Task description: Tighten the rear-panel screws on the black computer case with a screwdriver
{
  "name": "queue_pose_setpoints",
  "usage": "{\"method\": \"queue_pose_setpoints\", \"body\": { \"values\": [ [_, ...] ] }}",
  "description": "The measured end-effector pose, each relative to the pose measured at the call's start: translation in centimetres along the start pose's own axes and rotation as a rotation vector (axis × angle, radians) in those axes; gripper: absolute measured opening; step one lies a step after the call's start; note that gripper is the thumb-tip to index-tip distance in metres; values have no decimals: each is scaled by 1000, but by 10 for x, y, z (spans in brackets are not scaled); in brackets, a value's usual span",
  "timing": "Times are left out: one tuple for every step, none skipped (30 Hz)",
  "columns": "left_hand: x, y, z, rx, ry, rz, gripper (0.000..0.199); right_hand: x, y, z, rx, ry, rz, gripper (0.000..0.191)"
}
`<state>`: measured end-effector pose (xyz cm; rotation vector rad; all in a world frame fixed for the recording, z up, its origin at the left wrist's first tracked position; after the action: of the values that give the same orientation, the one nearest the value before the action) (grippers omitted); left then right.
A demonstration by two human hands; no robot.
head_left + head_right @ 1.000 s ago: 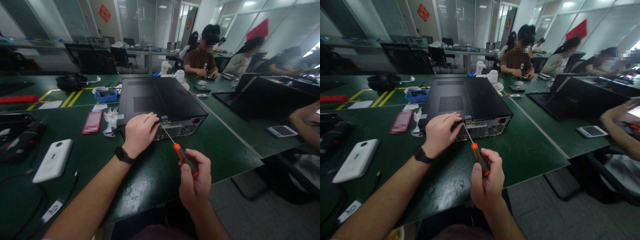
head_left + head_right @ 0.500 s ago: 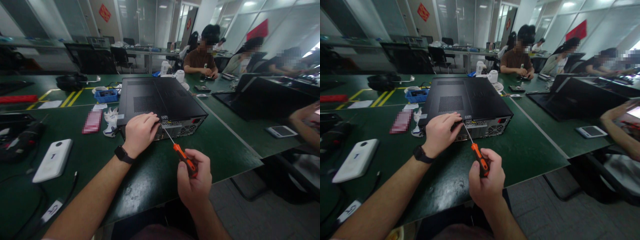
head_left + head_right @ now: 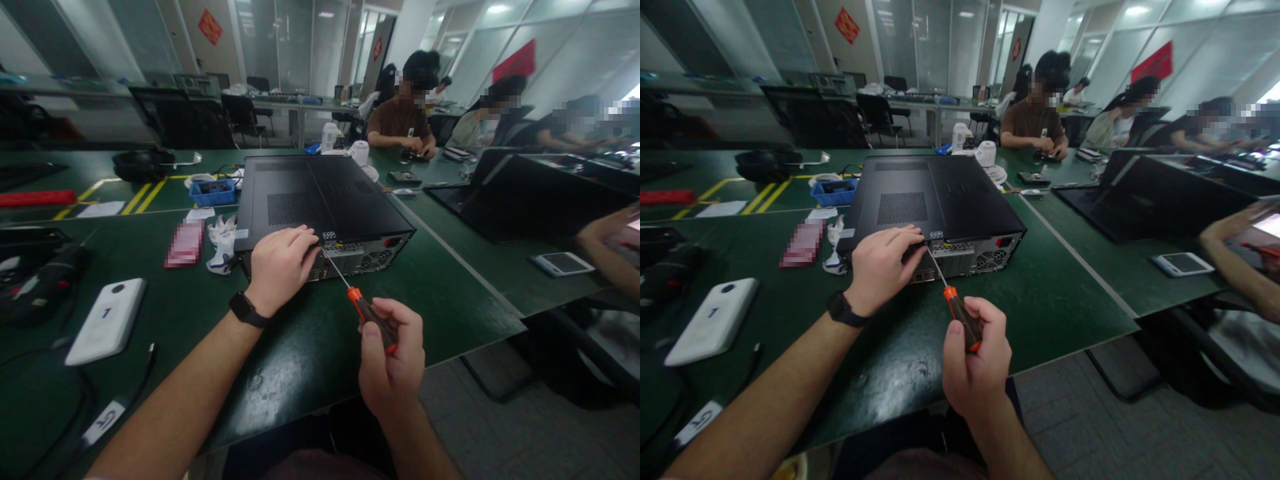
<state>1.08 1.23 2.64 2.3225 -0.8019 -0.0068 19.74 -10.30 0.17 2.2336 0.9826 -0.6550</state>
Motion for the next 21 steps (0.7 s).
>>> {"method": "queue_pose_setpoints", "body": {
  "values": [
    [0, 0, 0, -2, 1, 1, 12, -2, 0, -1, 4, 19, 14, 29],
    [0, 0, 0, -4, 2, -1, 12, -3, 1, -1, 10, 31, 28, 30],
    [0, 0, 0, -6, 2, -4, 12, -3, 1, -1, 19, 32, 39, 31],
    [0, 0, 0, -5, 0, -9, 11, -2, 1, 0, 31, 27, 43, 30],
    [1, 0, 0, -4, -3, -14, 11, 0, 1, 0, 36, 13, 42, 28],
    [1, 0, 0, -2, -5, -19, 11, 2, 0, 1, 37, -6, 40, 25],
    [1, 0, 0, -3, -8, -23, 11, 4, 0, 2, 33, -26, 34, 22],
    [1, 1, 0, -2, -9, -25, 11, 5, -1, 3, 27, -42, 21, 21],
    [1, 1, 0, -1, -8, -25, 11, 6, -1, 3, 19, -51, 5, 21],
    [1, 1, 0, -1, -7, -25, 11, 6, -1, 3, 10, -53, -11, 22],
    [1, 1, 0, 0, -7, -24, 11, 5, -1, 3, 3, -46, -20, 24],
    [1, 1, 0, 1, -6, -24, 11, 4, -1, 3, 3, -31, -22, 26],
    [1, 0, 0, 1, -3, -22, 11, 2, 0, 2, 2, -10, -18, 29],
    [1, 0, 0, 1, -1, -20, 11, 0, 0, 2, -1, 13, -11, 31],
    [1, 0, 0, 0, 1, -17, 11, -2, 0, 1, -4, 31, -3, 32],
    [1, 0, 0, -1, 3, -14, 11, -2, 0, 1, -7, 43, 3, 32],
    [1, 0, 0, 0, 3, -12, 11, -2, 0, 2, -8, 48, 5, 31],
    [2, 1, 0, 2, 1, -11, 11, -1, -1, 3, -13, 43, 3, 30],
    [2, 1, 0, 5, -2, -11, 11, 1, -1, 4, -19, 28, -2, 29],
    [2, 1, 0, 8, -3, -12, 11, 3, -2, 5, -27, 6, -8, 27],
    [2, 2, -1, 9, -5, -13, 11, 5, -2, 6, -34, -16, -20, 25]
  ]
}}
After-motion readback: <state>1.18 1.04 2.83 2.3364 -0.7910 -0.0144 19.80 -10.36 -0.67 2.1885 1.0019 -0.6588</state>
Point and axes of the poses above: each hand's wrist, its own z-axis away from the middle knuckle, its own y-axis out of the back of the hand, x = y × z, the point moved 4 cm from there along -z, towards the middle knuckle, and after that the axes turned 4 degrees about y, right-handed, at the moved point
